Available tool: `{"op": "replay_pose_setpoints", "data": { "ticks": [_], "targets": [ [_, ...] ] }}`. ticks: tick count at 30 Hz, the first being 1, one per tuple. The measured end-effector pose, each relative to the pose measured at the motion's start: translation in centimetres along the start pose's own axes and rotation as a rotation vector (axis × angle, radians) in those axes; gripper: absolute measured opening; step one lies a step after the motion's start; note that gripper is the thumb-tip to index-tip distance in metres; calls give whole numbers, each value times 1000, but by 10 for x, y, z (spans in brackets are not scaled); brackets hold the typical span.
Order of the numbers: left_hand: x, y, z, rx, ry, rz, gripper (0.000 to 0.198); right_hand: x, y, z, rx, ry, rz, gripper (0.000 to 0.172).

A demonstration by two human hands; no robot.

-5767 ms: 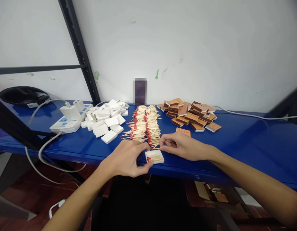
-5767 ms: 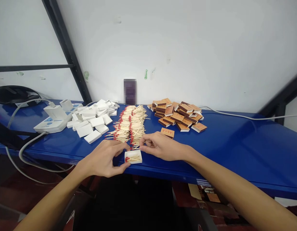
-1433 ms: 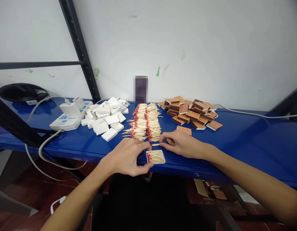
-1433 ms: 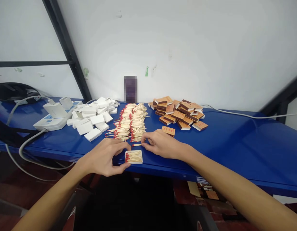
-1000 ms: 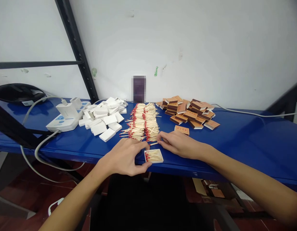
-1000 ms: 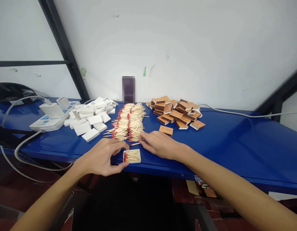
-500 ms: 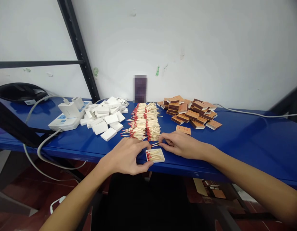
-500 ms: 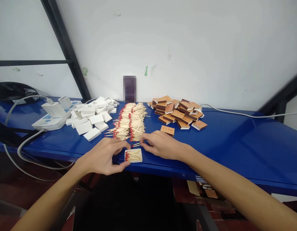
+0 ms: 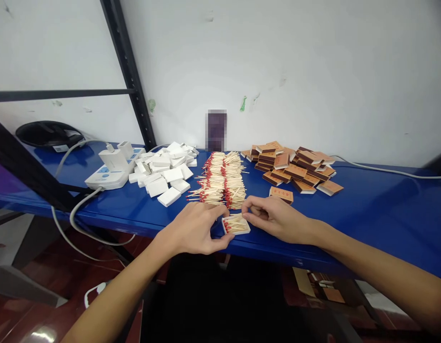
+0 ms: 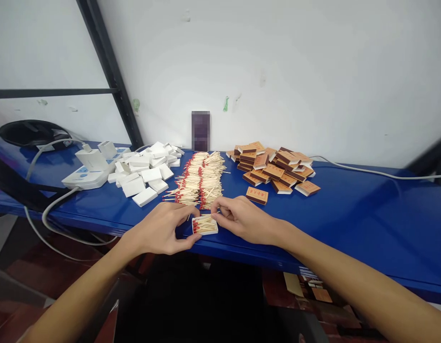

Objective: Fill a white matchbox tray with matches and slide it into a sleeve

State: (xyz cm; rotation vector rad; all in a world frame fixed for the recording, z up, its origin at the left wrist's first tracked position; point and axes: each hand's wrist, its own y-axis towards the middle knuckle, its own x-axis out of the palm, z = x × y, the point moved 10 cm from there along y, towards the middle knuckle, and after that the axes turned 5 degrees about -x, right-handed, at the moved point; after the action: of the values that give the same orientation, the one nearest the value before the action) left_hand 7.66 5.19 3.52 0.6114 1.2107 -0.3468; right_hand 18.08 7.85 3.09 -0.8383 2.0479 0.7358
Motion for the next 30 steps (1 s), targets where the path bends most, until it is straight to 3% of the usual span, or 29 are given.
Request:
{"op": "replay_pose_setpoints", "data": {
  "ticks": [9, 20, 24, 27, 30],
  "targets": [
    [-2, -1, 3, 32, -12, -18, 30, -5, 2, 8, 59, -52, 36, 29],
    [1, -3, 5, 58, -23, -47, 31, -6, 7, 12, 45, -160, 58, 18],
    [-2, -1, 0, -2, -13, -10, 29, -15, 3, 11, 72, -56, 139, 20],
    [-2, 0, -2, -27, -9, 7, 29, -10, 2, 4, 39, 54, 93, 21],
    [-1, 0, -2, -22, -8, 5, 28, -7, 3, 0, -1, 20, 60, 19]
  ]
}}
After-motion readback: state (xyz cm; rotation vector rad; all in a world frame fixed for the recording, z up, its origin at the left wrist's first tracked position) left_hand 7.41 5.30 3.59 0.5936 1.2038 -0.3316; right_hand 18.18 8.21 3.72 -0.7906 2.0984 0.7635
